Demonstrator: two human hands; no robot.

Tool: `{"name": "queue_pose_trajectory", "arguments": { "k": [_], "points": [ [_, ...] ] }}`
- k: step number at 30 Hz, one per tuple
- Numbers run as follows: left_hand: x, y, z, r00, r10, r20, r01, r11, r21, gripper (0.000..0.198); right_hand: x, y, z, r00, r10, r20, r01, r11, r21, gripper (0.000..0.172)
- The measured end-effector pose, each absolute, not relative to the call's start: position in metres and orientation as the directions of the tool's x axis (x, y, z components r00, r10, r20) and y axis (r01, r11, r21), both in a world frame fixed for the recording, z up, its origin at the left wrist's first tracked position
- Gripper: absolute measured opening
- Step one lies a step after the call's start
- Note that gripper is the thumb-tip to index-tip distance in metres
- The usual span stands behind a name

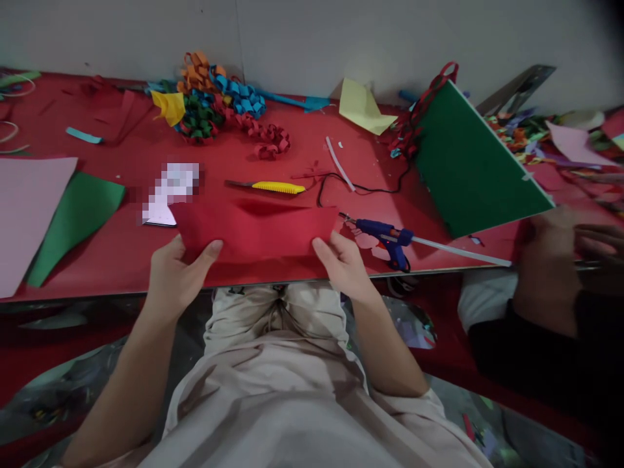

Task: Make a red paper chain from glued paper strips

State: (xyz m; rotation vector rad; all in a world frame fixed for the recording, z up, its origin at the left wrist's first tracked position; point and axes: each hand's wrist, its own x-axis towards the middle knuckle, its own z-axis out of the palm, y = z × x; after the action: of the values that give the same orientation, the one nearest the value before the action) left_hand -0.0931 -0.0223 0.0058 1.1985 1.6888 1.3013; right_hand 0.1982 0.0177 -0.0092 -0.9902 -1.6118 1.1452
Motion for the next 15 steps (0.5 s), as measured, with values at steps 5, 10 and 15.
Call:
{"name": "queue_pose_trajectory", "arguments": {
  "k": [5,10,15],
  "points": [
    [-0.096,-0.025,0.011,-0.299,0.953,0.05,0.555,0.131,0.822,0.036,0.189,0.024,-0.001,-0.114,0.983,0.145,0.003,0.146,-0.989,0.046],
    [-0.101,-0.023,0.013,-0.189,0.978,0.091,0.7,0.069,0.711,0.041,0.189,0.03,0.009,-0.212,0.968,0.137,-0.053,0.128,-0.99,0.074],
    [-0.101,-0.019,0.009,-0.124,0.98,0.156,0.64,-0.041,0.767,0.033,0.189,0.034,0.005,-0.21,0.968,0.135,-0.064,0.124,-0.99,0.062]
  ]
}}
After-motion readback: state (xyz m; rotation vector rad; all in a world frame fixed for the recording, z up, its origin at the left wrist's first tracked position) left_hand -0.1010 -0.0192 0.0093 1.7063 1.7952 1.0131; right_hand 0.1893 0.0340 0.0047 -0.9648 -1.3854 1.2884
